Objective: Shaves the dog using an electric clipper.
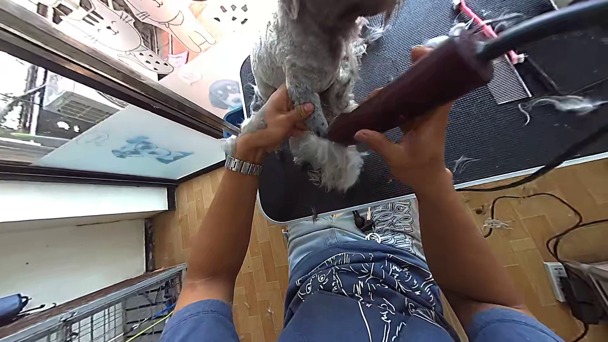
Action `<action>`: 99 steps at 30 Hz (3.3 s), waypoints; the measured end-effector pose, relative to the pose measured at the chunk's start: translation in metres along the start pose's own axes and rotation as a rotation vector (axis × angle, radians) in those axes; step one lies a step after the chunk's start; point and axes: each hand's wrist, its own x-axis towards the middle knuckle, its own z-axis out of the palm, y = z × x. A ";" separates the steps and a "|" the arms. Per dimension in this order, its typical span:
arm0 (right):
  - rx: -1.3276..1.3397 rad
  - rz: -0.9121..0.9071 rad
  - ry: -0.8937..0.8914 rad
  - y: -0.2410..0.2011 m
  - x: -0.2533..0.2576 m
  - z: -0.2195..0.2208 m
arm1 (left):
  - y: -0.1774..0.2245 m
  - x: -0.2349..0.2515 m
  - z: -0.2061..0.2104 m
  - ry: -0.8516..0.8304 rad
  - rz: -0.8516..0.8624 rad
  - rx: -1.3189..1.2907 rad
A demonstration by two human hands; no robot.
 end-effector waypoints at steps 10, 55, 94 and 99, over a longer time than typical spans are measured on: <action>-0.229 -0.113 -0.164 0.001 -0.004 0.018 | -0.007 0.008 0.014 0.122 0.085 0.115; -0.517 -0.529 -0.129 0.046 -0.040 0.088 | -0.001 0.021 0.036 0.405 0.045 0.411; 0.103 0.143 -0.320 0.003 0.024 -0.016 | -0.011 -0.012 0.032 0.157 -0.154 -0.323; 0.175 0.132 -0.146 0.005 0.033 -0.020 | -0.011 -0.014 0.035 0.243 -0.156 -0.277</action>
